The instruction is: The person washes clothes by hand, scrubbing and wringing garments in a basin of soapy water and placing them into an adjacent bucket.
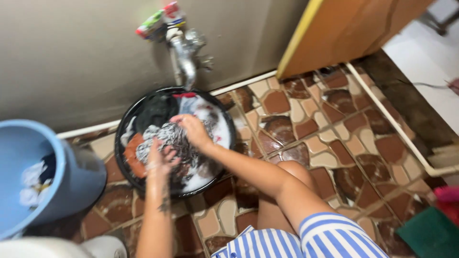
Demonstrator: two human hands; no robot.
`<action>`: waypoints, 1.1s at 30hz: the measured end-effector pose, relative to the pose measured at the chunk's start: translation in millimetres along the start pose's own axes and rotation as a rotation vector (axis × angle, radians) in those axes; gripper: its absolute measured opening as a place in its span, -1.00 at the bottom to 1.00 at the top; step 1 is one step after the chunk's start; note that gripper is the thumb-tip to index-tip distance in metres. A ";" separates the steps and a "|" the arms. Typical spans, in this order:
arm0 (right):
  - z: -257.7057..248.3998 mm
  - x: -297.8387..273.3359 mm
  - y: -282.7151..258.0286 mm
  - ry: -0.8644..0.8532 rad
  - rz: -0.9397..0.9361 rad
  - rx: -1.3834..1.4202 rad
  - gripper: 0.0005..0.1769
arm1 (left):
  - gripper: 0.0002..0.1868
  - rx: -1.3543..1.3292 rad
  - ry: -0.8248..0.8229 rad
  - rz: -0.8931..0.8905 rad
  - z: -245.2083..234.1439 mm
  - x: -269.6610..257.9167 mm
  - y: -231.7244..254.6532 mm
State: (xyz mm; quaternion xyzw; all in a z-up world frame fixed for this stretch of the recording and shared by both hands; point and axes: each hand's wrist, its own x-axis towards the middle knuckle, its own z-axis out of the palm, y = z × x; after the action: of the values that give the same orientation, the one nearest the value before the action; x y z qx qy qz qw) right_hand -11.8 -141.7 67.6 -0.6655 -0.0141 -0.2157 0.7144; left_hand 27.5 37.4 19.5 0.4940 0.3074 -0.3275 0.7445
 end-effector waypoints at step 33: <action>-37.4 41.3 -55.3 0.091 -0.100 -0.431 -0.62 | -0.84 -0.227 -0.301 0.546 46.3 -115.6 36.8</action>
State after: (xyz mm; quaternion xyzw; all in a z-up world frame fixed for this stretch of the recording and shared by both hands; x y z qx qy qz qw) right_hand -2.4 -190.7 128.3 -0.7907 0.0316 -0.2786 0.5442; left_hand -6.1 26.2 144.4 0.4180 0.0847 -0.1489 0.8922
